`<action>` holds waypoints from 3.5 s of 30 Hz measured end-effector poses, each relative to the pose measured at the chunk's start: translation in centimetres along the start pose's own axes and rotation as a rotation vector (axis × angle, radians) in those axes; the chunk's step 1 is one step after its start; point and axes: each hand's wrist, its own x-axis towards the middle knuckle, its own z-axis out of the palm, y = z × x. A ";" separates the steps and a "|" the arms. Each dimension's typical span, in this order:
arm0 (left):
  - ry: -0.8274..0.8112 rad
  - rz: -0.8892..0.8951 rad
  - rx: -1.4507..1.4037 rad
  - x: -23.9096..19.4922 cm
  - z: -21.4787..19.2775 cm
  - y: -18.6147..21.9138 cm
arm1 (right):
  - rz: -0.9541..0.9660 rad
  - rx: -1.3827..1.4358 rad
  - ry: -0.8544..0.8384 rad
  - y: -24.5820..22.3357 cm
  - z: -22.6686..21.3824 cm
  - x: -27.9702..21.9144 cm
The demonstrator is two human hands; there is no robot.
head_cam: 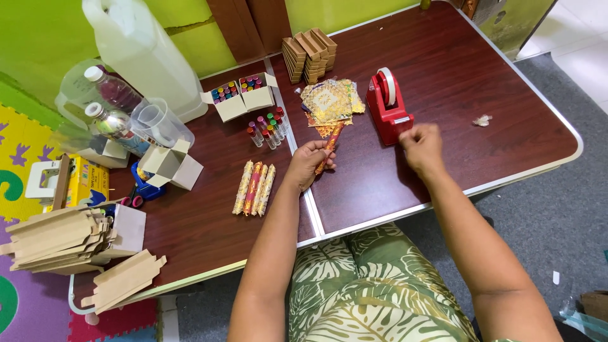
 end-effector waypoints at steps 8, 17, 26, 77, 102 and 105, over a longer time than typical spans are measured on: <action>-0.009 -0.004 -0.012 -0.2 0.3 0.2 | 0.065 -0.012 0.040 -4.2 -0.7 -3.9; 0.039 -0.027 -0.089 1.1 -1.2 -1.1 | 0.092 0.430 -0.283 -10.0 3.8 -4.9; 0.117 0.009 -0.094 1.5 -1.0 -0.8 | -0.010 0.596 -0.640 -11.5 9.8 0.2; 0.074 -0.022 -0.011 1.1 0.0 0.2 | -0.267 0.386 -0.770 -9.7 9.7 -1.4; 0.023 0.008 -0.085 1.6 -1.1 -0.8 | -0.130 0.513 -0.634 -8.7 11.0 -2.0; 0.001 0.020 -0.086 1.6 -1.3 -0.9 | -0.109 0.545 -0.625 -8.5 11.1 -1.9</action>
